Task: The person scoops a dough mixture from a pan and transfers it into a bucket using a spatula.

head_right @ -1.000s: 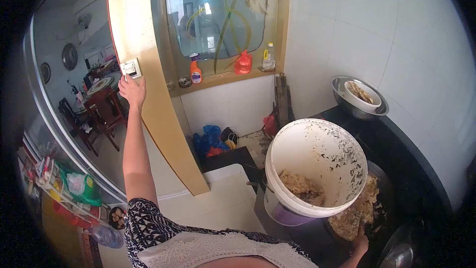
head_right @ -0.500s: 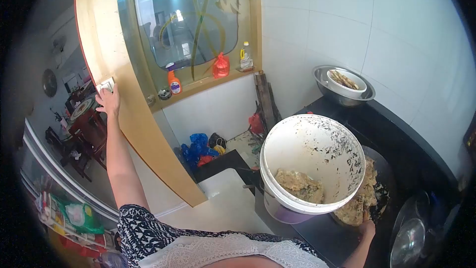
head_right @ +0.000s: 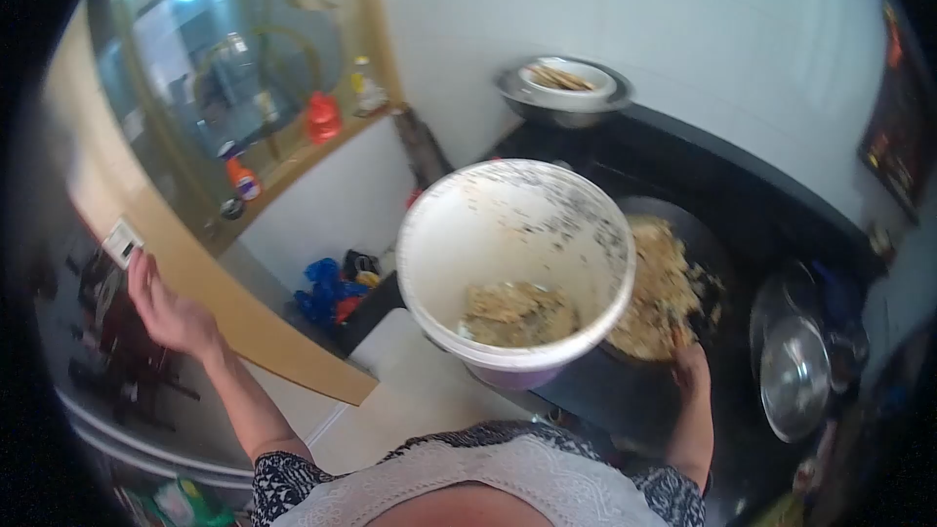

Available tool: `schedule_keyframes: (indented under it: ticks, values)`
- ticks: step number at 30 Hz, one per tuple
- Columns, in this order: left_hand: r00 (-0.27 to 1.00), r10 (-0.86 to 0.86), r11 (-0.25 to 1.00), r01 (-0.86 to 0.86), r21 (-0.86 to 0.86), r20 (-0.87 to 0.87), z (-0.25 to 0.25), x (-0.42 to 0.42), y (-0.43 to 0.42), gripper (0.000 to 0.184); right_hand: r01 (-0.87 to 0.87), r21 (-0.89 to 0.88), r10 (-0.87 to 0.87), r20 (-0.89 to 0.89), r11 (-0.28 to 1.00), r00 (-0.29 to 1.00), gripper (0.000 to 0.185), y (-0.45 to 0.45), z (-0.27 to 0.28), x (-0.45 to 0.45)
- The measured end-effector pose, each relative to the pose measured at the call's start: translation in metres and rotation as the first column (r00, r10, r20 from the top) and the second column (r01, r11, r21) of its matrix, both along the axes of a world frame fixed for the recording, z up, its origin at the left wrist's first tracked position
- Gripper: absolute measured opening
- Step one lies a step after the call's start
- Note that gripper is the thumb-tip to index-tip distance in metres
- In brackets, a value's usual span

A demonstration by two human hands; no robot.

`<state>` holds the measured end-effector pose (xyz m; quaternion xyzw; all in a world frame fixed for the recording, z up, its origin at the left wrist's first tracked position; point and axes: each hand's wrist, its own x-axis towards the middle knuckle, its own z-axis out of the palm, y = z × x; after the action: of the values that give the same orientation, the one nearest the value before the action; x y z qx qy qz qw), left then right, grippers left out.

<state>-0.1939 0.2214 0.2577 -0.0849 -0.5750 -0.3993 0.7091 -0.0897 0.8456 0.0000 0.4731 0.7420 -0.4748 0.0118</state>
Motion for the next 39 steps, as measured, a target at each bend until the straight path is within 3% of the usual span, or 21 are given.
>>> schedule_keyframes:
  ticks: [1, 2, 3, 4, 6, 8, 10, 13, 15, 16, 18, 19, 21, 22, 24, 25, 28, 35, 39]
  values:
    - [0.947, -0.322, 0.942, 0.322, -0.099, 0.009, -0.010, 0.018, 0.016, 0.025, 0.066, -0.019, -0.067, -0.075, 0.998, 0.995, 0.019, -0.007, 0.006, 0.003]
    - [0.898, -0.438, 0.862, 0.432, -0.264, 0.040, -0.011, 0.036, 0.045, 0.025, 0.038, 0.008, -0.038, -0.053, 0.999, 0.998, 0.022, 0.006, -0.005, 0.004]
    - [0.729, -0.655, 0.604, 0.664, -0.440, 0.200, -0.005, 0.047, 0.065, 0.028, 0.005, 0.033, -0.004, -0.034, 0.999, 0.999, 0.024, 0.019, -0.012, 0.006]
    - [0.509, -0.769, 0.258, 0.801, -0.540, 0.388, -0.002, 0.053, 0.084, 0.031, -0.032, 0.091, 0.035, -0.031, 0.995, 0.999, 0.028, 0.021, -0.004, 0.010]
    - [-0.014, -0.666, -0.308, 0.916, -0.257, 0.746, -0.006, 0.053, 0.120, 0.037, -0.053, 0.143, 0.055, -0.012, 0.988, 0.998, 0.033, 0.035, 0.001, 0.019]
    - [-0.310, -0.543, -0.536, 0.843, -0.038, 0.780, -0.029, 0.056, 0.161, 0.038, -0.246, 0.444, 0.221, 0.107, 0.862, 0.969, 0.038, 0.058, -0.006, 0.022]
    - [-0.456, -0.477, -0.544, 0.825, 0.156, 0.751, -0.054, 0.061, 0.195, 0.032, -0.301, 0.476, 0.255, 0.159, 0.827, 0.954, 0.038, 0.055, 0.031, 0.031]
    - [-0.460, -0.372, -0.493, 0.834, 0.247, 0.806, -0.089, 0.067, 0.241, 0.023, -0.402, 0.550, 0.337, 0.221, 0.732, 0.915, 0.038, 0.074, 0.049, 0.042]
    - [-0.442, -0.268, -0.457, 0.841, 0.291, 0.856, -0.107, 0.069, 0.266, 0.021, -0.534, 0.709, 0.509, 0.282, 0.460, 0.813, 0.036, 0.088, 0.055, 0.045]
    - [-0.413, -0.168, -0.407, 0.856, 0.318, 0.895, -0.117, 0.070, 0.278, 0.020, -0.534, 0.703, 0.499, 0.288, 0.469, 0.817, 0.036, 0.096, 0.058, 0.045]
    - [-0.451, -0.109, -0.367, 0.846, 0.386, 0.886, -0.142, 0.072, 0.304, 0.019, -0.672, 0.707, 0.591, 0.452, 0.219, 0.668, 0.032, 0.110, 0.068, 0.039]
    - [-0.481, -0.058, -0.310, 0.842, 0.442, 0.875, -0.153, 0.074, 0.316, 0.018, -0.676, 0.702, 0.587, 0.456, 0.225, 0.669, 0.032, 0.111, 0.078, 0.036]
    - [-0.472, -0.037, -0.278, 0.852, 0.444, 0.881, -0.172, 0.078, 0.336, 0.019, -0.726, 0.685, 0.602, 0.605, -0.059, 0.521, 0.033, 0.111, 0.100, 0.027]
    - [-0.470, -0.019, -0.244, 0.858, 0.451, 0.883, -0.182, 0.080, 0.343, 0.019, -0.731, 0.680, 0.600, 0.608, -0.056, 0.519, 0.033, 0.114, 0.107, 0.021]
    - [-0.473, -0.007, -0.208, 0.863, 0.461, 0.881, -0.197, 0.085, 0.354, 0.020, -0.742, 0.612, 0.627, 0.699, -0.275, 0.344, 0.038, 0.119, 0.118, 0.007]
    - [-0.507, -0.011, -0.176, 0.849, 0.498, 0.862, -0.203, 0.087, 0.358, 0.021, -0.743, 0.607, 0.626, 0.703, -0.282, 0.337, 0.038, 0.121, 0.121, -0.001]
    - [-0.569, -0.040, -0.104, 0.820, 0.562, 0.822, -0.216, 0.093, 0.364, 0.022, -0.661, 0.524, 0.609, 0.783, -0.537, 0.126, 0.043, 0.122, 0.120, -0.025]
    - [-0.705, -0.140, 0.112, 0.687, 0.718, 0.695, -0.229, 0.092, 0.357, 0.023, -0.584, 0.360, 0.525, 0.840, -0.727, -0.137, 0.040, 0.099, 0.105, -0.079]
    - [-0.751, -0.201, 0.124, 0.617, 0.777, 0.629, -0.237, 0.084, 0.353, 0.024, -0.559, 0.321, 0.488, 0.854, -0.764, -0.178, 0.036, 0.081, 0.100, -0.102]
